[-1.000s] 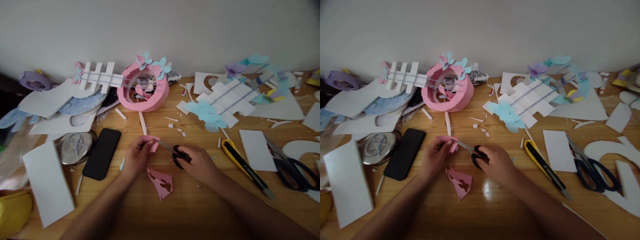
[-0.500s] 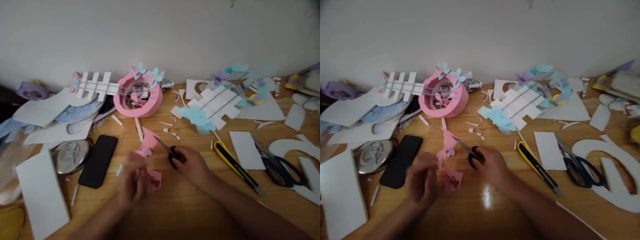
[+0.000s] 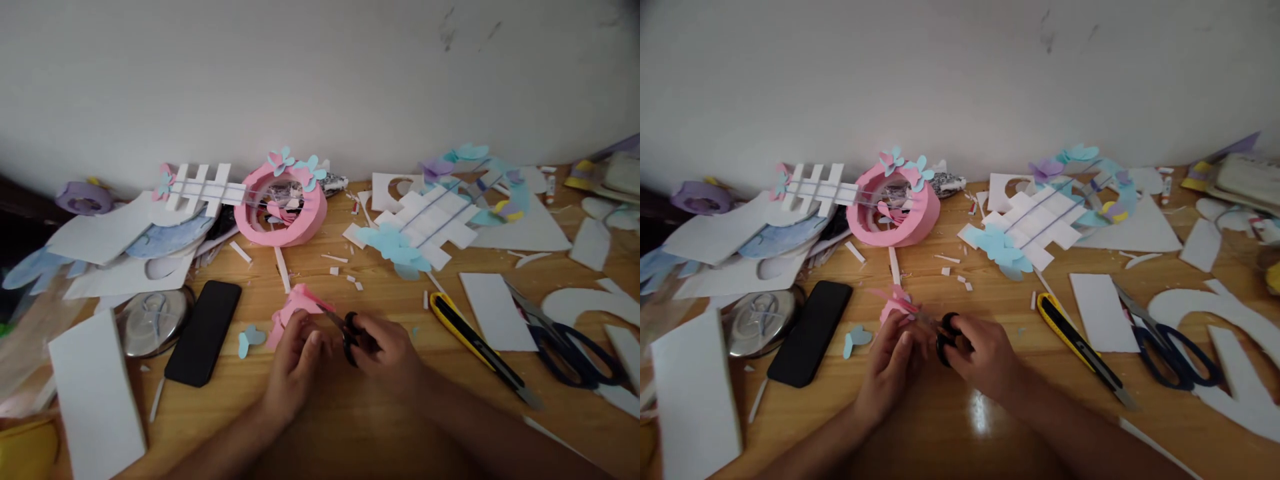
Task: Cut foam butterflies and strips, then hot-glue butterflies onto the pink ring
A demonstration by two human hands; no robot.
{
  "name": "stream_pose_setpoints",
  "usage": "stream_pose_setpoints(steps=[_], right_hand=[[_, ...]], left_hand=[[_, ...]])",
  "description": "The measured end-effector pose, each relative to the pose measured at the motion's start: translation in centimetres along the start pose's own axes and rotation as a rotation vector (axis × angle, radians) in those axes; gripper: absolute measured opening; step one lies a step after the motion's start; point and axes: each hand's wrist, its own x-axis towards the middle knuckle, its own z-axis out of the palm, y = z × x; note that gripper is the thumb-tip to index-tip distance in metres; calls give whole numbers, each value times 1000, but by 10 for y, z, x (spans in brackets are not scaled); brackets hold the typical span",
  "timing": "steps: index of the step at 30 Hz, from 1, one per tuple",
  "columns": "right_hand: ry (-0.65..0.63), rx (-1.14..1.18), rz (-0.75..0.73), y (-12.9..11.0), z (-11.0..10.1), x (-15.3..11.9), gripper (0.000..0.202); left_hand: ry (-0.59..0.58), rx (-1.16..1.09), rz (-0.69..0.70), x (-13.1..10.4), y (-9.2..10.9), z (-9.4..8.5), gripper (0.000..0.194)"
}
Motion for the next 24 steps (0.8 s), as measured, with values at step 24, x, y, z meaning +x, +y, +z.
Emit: stream_pose_setpoints(steps=[24], right_hand=[[-211,-30,-1,3,7,-1,7]], left_hand=[[291,-173,26,11,-5,-11,27]])
